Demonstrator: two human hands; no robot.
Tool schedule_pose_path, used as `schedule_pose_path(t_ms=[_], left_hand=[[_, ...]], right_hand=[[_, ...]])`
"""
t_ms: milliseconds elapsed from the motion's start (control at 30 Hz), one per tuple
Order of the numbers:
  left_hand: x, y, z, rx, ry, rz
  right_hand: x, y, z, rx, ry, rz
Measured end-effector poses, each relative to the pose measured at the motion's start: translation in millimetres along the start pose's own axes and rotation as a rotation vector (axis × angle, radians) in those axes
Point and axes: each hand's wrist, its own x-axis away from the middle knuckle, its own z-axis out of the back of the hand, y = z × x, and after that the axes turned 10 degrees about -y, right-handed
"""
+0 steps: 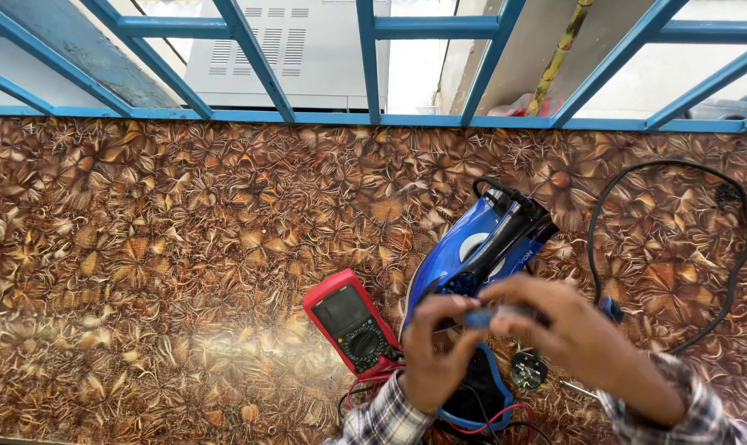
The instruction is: The person disassembles a blue and white clothes iron, uses a screwdriver to remove internal screws, and checks the internal wiring and components using a multimeter and a testing pen.
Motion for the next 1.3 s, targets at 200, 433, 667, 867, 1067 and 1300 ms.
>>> schedule_pose_path(t_ms=[200,433,667,867,1067,1300], left_hand=[[36.9,13.0,-3.0,-0.032,-0.224,0.119],[20.7,8.6,5.1,-0.134,-0.094,0.112],[1.0,-20.8,14.0,-0.35,-0.04,0.328],[-7.6,-25.3,12.6,-0.245,-0.177,0.413],[-13.1,-32.4,20.1,-0.14,-0.223,0.427],[-33.6,-28.0,41.6,-0.007,-0.431,0.34]], right_hand=[[28.1,15.1,-42.8,-0.124,0.0,0.029],[48.7,67.3,-36.6,-0.175,0.082,-0.548],[77.7,144.2,-8.8,0.129,0.517,-0.915],[108.0,255.1,-40.8,0.187,0.676,-0.859],[102.0,243.7,-39.7,0.176,0.681,-0.86],[90.6,202.9,-15.6,0.09,0.598,-0.895]])
